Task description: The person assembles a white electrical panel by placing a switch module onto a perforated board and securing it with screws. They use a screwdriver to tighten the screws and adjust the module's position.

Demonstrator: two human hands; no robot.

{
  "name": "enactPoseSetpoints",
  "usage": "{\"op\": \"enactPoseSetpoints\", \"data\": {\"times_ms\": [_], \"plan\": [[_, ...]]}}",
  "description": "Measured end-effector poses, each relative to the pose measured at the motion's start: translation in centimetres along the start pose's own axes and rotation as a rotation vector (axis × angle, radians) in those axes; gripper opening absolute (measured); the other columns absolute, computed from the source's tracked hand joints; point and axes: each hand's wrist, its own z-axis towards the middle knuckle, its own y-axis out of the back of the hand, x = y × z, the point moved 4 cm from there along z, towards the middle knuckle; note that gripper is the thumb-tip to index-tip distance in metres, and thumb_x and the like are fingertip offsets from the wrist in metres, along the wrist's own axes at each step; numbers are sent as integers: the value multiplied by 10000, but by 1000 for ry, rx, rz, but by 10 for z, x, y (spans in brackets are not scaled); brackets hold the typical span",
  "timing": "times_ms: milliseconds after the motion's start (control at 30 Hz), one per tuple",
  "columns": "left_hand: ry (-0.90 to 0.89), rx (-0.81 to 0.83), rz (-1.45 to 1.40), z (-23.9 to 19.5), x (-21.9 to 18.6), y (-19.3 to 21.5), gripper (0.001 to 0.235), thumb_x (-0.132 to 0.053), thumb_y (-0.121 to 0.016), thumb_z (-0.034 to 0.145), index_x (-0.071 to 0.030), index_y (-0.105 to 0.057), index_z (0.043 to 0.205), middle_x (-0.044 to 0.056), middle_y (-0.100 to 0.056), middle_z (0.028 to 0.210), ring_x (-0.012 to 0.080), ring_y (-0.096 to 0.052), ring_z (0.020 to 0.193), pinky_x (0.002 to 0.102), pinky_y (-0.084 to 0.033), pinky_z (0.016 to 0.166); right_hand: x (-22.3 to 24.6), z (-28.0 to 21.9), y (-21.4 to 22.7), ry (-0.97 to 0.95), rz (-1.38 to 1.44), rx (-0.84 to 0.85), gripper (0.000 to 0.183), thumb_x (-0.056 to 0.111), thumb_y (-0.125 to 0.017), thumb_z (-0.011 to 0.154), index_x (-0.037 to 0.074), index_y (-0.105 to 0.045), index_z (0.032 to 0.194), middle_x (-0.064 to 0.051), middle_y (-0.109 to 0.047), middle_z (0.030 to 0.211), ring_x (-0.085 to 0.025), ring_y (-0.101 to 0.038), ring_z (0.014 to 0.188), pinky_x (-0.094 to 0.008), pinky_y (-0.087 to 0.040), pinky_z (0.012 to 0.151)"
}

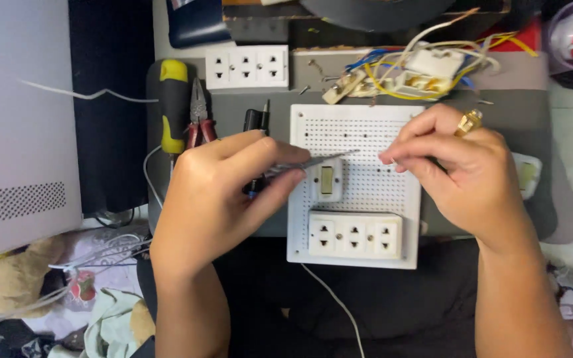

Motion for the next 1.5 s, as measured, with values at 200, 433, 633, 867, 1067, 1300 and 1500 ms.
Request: {"op": "enactPoseSetpoints", "data": {"times_ms": [200, 433, 633, 867, 1067, 1300, 1500], "plan": [[-39, 54, 5, -2, 8, 0, 82, -136, -676, 935, -92, -637, 993, 15, -571, 730, 175, -545, 585, 292, -392, 488, 2, 9, -18, 53, -5, 18, 75, -81, -626, 875, -42, -660, 820, -157, -664, 875, -241, -681, 820, -293, -559, 761], [-19, 81, 50, -3, 12, -7, 96, -174, -653, 951, -81, -630, 965, 38, -555, 734, 226, -559, 612, 346, -422, 503, 5, 13, -28, 49, -11, 37, 28, -39, -651, 853, -27, -667, 832, -137, -654, 835, -268, -663, 828, -333, -529, 787], [-16, 98, 71, -2, 9, -7, 84, -164, -656, 946, -85, -641, 969, 33, -560, 736, 218, -566, 624, 337, -413, 488, 3, 11, -30, 55, -7, 42, 24, -48, -657, 850, -28, -664, 839, -133, -650, 844, -270, -663, 829, -342, -539, 790], [-1, 108, 112, -2, 7, -8, 81, -174, -652, 947, -95, -635, 938, 33, -539, 709, 227, -549, 602, 352, -386, 466, 1, 9, -30, 47, -18, 34, 25, -47, -667, 852, -23, -665, 860, -128, -651, 862, -269, -657, 835, -340, -529, 792], [18, 113, 226, -4, 5, -8, 73, -206, -657, 955, -134, -645, 959, 16, -532, 721, 223, -531, 598, 360, -366, 444, 2, 10, -33, 59, -59, 24, 25, -43, -658, 866, -21, -665, 855, -130, -653, 853, -273, -643, 820, -355, -505, 779], [34, 119, 328, -6, -1, -8, 220, -53, -645, 920, -167, -685, 1104, 42, -501, 888, 237, -498, 633, 366, -379, 424, 3, 9, -36, 104, -178, -3, 43, -30, -631, 900, -32, -660, 869, -133, -658, 875, -304, -630, 834, -391, -497, 804], [135, 184, 55, 5, -8, -2, 167, -83, -530, 953, -91, -660, 1057, 89, -464, 881, 215, -496, 604, 328, -364, 421, 7, 15, -33, 84, -149, 28, 69, -1, -606, 878, -30, -643, 829, -123, -670, 855, -298, -648, 832, -363, -524, 804]]}}
